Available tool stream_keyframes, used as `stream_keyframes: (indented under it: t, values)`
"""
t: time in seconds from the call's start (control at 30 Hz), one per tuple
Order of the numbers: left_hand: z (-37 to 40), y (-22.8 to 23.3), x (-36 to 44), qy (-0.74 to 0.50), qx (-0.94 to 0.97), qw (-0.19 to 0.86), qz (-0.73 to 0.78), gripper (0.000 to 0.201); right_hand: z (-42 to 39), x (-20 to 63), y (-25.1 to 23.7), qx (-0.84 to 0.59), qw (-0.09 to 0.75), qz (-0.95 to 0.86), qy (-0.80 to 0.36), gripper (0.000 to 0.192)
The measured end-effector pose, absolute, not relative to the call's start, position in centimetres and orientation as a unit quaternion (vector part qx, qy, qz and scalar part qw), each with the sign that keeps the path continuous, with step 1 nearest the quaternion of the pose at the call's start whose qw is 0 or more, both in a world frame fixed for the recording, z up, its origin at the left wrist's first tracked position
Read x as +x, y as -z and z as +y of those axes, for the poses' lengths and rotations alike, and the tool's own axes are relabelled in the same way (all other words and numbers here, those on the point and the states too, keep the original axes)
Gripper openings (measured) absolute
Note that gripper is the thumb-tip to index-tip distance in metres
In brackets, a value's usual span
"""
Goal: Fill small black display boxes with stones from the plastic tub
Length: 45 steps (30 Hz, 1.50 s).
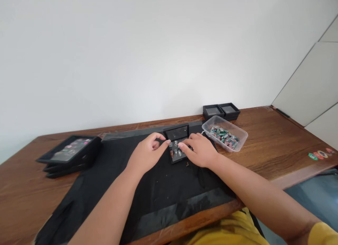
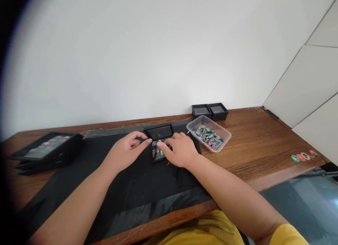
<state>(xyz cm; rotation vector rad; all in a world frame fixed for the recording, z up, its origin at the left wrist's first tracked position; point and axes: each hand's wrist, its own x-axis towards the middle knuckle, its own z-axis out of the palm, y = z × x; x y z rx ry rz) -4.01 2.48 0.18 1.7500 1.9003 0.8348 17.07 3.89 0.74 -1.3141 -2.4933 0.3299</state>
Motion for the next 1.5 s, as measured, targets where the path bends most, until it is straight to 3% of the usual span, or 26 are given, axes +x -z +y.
stream_keyframes:
  t: [0.3,0.57,0.83,1.5]
  values:
    - [3.3,1.1,-4.2,-0.326,0.623,0.206,0.68,0.051,4.4,17.8,-1.0,-0.474,0.213,-0.842,-0.145,0.051]
    - [4.0,2.4,-3.9,-0.347,0.643,0.166,0.662,0.047,4.5,17.8,-0.9,-0.499,0.192,-0.836,-0.125,0.046]
    - [4.6,2.8,-4.0,-0.381,0.642,0.145,0.649,0.038,5.1,17.7,-0.5,-0.5,0.191,-0.834,-0.133,0.013]
    - [5.7,4.0,-5.0,-0.367,0.668,0.174,0.624,0.038,5.1,17.1,-0.1,-0.48,0.124,-0.864,-0.089,0.03]
